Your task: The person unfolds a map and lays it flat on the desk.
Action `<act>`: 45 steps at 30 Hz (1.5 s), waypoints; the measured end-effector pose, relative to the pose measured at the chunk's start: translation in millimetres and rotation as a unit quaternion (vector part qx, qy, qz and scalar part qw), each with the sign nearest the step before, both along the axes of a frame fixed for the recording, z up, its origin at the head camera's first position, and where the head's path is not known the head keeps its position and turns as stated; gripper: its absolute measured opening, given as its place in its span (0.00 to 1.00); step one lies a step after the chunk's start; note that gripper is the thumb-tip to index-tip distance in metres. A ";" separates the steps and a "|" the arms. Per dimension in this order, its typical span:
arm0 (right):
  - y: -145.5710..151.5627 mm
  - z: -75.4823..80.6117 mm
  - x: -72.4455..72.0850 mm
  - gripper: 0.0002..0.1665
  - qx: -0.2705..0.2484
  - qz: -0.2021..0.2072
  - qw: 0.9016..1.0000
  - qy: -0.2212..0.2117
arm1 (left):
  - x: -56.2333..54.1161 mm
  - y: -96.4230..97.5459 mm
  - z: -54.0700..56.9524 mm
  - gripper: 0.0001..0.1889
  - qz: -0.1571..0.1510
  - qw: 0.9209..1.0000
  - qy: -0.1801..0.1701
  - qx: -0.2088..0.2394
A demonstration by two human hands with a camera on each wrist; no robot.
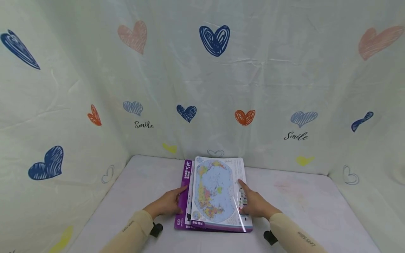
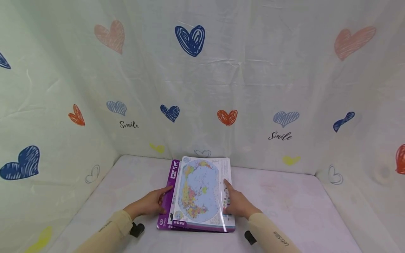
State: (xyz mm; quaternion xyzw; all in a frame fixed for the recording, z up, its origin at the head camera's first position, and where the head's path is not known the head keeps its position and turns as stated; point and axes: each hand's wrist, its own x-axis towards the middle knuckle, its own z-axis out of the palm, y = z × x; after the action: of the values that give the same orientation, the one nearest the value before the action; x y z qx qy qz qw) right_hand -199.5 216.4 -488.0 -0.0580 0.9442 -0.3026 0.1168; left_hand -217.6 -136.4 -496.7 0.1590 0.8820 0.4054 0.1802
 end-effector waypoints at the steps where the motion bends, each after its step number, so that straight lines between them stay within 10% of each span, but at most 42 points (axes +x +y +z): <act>1: 1.5 0.4 0.1 0.70 0.000 -0.002 1.000 0.000 | -0.1 -0.2 -0.1 0.51 0.000 1.000 -0.001 0.002; 45: 88.9 34.3 12.6 0.72 0.038 -0.022 0.999 0.006 | -6.2 -54.2 5.3 0.50 0.054 0.995 -0.007 -0.084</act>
State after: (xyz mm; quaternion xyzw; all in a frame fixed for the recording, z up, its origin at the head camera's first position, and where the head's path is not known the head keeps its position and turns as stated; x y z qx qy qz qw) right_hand -187.0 305.3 -453.7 -0.0344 0.9568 -0.2682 0.1065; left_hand -223.8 -190.6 -491.4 0.0922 0.9191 0.3398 0.1771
